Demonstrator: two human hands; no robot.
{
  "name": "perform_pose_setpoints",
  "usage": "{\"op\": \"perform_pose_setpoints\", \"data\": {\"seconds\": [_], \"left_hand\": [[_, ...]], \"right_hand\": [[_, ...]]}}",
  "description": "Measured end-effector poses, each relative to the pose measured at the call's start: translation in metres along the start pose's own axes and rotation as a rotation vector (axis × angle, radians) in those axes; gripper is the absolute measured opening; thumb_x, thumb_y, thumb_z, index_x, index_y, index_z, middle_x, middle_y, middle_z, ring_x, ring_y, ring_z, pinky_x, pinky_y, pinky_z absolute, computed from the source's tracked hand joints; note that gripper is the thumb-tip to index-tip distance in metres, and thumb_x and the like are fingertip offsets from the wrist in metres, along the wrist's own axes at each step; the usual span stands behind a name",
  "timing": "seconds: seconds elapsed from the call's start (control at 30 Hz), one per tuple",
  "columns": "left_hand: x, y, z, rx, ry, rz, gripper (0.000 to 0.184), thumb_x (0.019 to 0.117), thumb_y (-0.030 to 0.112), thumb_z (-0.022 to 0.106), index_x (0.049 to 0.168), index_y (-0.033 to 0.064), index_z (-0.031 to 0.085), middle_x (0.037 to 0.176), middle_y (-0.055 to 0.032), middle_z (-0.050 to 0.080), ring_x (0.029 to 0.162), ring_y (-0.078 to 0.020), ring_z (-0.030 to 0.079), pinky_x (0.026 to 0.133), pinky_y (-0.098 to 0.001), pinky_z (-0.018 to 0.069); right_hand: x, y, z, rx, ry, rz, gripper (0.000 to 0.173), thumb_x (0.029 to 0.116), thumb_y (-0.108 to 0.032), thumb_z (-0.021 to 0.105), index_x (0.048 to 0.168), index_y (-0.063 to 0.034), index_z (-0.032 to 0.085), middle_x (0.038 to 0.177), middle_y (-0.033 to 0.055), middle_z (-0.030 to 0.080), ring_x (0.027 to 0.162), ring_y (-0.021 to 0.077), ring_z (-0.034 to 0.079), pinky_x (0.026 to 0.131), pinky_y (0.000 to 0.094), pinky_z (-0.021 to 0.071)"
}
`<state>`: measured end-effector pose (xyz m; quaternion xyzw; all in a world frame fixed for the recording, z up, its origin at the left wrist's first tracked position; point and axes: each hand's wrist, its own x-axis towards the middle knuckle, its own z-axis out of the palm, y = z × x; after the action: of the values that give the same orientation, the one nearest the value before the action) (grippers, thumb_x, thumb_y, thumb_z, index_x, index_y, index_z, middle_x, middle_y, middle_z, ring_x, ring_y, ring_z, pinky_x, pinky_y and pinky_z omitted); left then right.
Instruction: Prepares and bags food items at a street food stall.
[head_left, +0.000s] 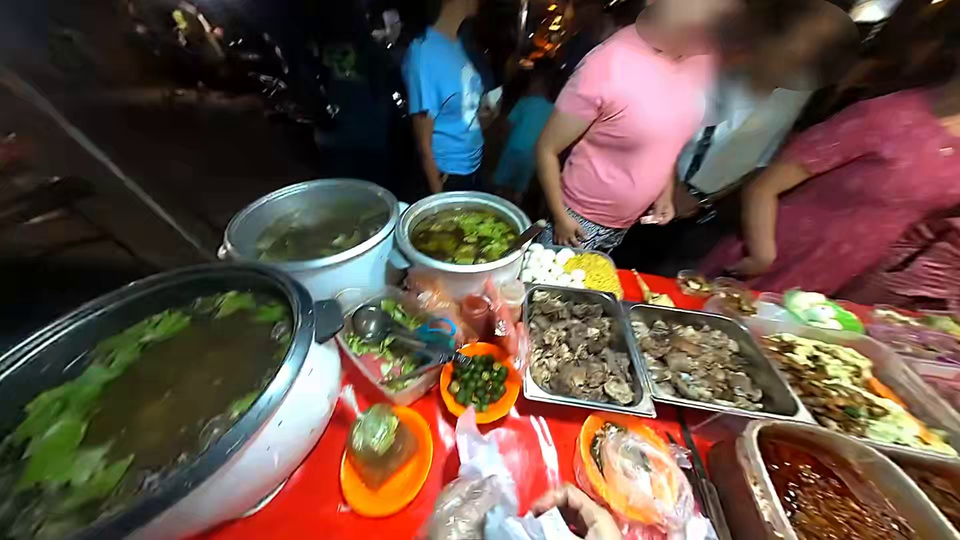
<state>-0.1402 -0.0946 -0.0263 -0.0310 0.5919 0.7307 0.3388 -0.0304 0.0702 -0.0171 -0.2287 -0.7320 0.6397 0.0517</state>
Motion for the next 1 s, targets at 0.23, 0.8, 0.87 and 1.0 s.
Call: {"op": "perform_pose_setpoints", "data": {"seconds": [0.23, 0.8, 0.87, 1.0], "left_hand": [[-0.009, 0.006, 0.005, -0.453, 0.007, -0.187, 0.027, 0.1111, 0.024, 0.037, 0.118, 0.0072, 0.056, 0.097, -0.0037, 0.071, 0.089, -0.0149, 0.071, 0.081, -0.0345, 0.0615], [-0.03, -0.03, -0.101, 1.259, 0.168, -0.192, 0.053, 0.0955, 0.024, 0.065, 0.146, 0.0097, 0.056, 0.149, -0.0247, 0.051, 0.132, -0.0443, 0.054, 0.107, -0.0612, 0.0447], [-0.04, -0.045, -0.106, 1.203, 0.13, -0.192, 0.062, 0.0931, 0.022, 0.068, 0.15, 0.006, 0.051, 0.151, -0.0256, 0.048, 0.135, -0.0445, 0.051, 0.11, -0.0614, 0.0427], [-0.052, -0.058, -0.087, 1.203, -0.011, 0.038, 0.038, 0.0929, 0.01, 0.063, 0.129, 0.0038, 0.069, 0.137, -0.0215, 0.063, 0.123, -0.041, 0.063, 0.102, -0.0592, 0.0504]], "right_hand": [[0.005, 0.005, -0.002, 0.424, -0.037, 0.014, 0.012, 0.0899, 0.005, 0.066, 0.092, -0.0071, 0.066, 0.082, -0.0038, 0.069, 0.076, 0.0055, 0.066, 0.074, 0.0276, 0.0575], [0.071, 0.012, -0.042, -0.795, -0.69, 0.159, 0.038, 0.1012, -0.033, 0.064, 0.122, -0.002, 0.071, 0.111, 0.02, 0.073, 0.105, 0.0355, 0.07, 0.098, 0.0592, 0.0516], [0.102, -0.005, 0.011, -0.788, -0.595, 0.018, 0.058, 0.0953, -0.046, 0.069, 0.139, -0.0075, 0.063, 0.131, 0.019, 0.066, 0.12, 0.0347, 0.064, 0.106, 0.0557, 0.0483], [0.17, -0.037, 0.194, -0.625, -0.591, -0.092, 0.075, 0.1002, -0.053, 0.059, 0.157, -0.0081, 0.04, 0.155, 0.0178, 0.048, 0.142, 0.0297, 0.048, 0.119, 0.0471, 0.0386]]}}
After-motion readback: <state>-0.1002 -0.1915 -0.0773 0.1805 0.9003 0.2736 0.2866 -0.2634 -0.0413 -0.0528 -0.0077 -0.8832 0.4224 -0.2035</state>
